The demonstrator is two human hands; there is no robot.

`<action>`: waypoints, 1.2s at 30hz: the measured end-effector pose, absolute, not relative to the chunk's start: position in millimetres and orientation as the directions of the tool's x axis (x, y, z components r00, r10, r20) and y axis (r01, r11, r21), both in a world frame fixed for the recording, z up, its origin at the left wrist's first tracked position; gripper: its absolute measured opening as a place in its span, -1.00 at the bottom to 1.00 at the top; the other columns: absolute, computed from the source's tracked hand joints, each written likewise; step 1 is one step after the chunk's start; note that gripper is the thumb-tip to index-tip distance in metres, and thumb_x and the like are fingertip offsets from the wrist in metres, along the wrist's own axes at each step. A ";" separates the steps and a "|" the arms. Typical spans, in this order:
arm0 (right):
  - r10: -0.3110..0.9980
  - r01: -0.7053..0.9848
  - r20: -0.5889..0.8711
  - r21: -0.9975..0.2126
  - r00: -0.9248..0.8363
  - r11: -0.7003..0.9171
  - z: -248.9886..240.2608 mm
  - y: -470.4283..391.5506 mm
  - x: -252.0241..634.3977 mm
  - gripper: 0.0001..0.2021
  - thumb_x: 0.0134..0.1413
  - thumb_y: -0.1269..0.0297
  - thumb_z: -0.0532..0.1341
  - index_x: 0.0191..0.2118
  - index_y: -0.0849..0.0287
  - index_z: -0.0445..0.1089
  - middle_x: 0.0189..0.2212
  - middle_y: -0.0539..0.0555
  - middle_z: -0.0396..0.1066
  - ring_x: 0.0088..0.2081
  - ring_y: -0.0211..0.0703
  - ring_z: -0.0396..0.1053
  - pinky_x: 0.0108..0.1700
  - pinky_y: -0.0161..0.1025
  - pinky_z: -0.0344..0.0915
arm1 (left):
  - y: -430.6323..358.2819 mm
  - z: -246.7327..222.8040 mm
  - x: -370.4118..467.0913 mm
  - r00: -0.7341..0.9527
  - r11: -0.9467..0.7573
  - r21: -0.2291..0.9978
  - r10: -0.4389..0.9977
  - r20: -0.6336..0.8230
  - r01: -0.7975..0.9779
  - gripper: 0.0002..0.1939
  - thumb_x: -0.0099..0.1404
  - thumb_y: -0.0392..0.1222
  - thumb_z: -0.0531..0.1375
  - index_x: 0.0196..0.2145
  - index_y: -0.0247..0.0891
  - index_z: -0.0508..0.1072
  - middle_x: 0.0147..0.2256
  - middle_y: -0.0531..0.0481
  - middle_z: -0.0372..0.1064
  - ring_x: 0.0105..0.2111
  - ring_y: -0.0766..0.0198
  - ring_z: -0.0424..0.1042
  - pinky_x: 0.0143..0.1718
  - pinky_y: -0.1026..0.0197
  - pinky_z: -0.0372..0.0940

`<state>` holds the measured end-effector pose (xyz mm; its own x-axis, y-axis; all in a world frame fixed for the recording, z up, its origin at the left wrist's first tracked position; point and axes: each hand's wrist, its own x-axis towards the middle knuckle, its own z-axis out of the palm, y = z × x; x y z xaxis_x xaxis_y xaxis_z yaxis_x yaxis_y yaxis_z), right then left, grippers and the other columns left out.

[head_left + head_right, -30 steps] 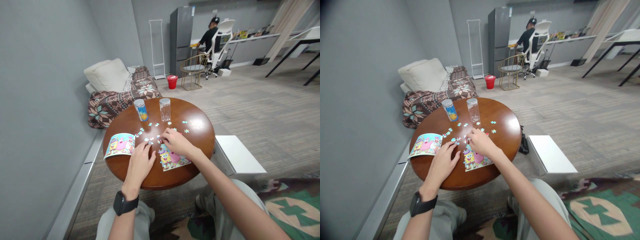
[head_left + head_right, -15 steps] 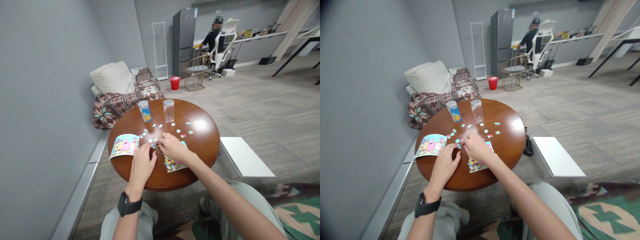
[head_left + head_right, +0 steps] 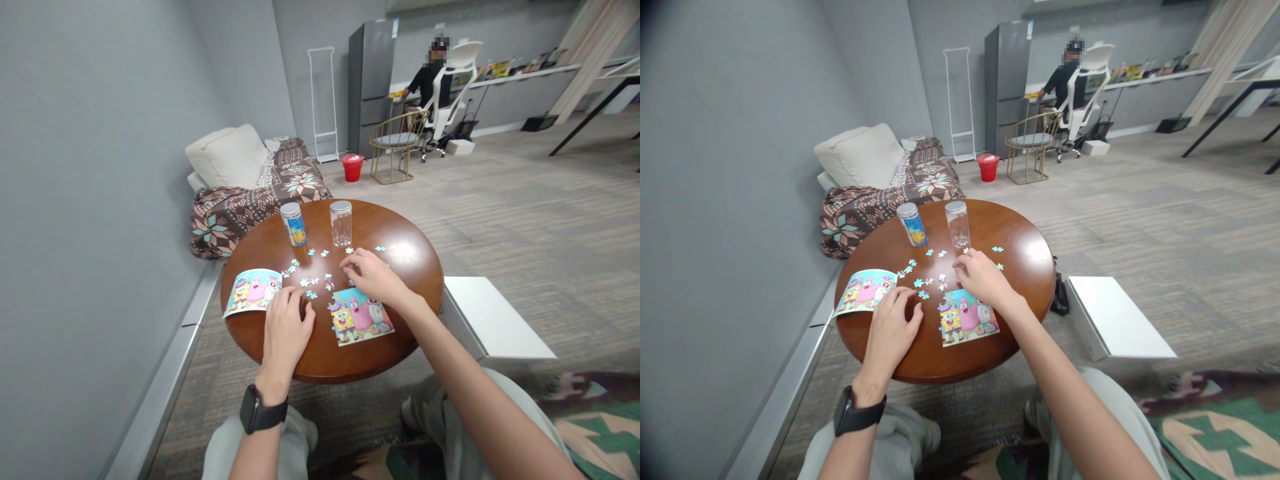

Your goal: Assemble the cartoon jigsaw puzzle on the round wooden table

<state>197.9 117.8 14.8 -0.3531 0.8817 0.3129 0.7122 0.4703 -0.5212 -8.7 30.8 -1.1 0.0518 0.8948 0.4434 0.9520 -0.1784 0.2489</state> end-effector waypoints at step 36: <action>0.913 0.761 0.407 -0.604 0.039 0.237 -22.9 128.6 283.1 -0.83 0.07 0.42 0.09 -0.29 0.20 0.43 -0.36 0.07 0.33 -0.33 -0.15 0.33 -0.15 -0.20 0.28 | 32.9 12.7 13.8 -0.093 0.129 -0.088 0.938 0.334 0.988 -0.57 0.36 -0.06 -0.03 -0.15 -0.41 0.53 -0.15 -0.25 0.51 -0.13 -0.06 0.45 -0.01 -0.02 0.26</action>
<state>283.1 128.6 -22.9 0.0387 0.9126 0.4070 0.7612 0.2370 -0.6036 13.8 32.9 12.7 -0.0930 0.9381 0.3337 0.9876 0.1294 -0.0884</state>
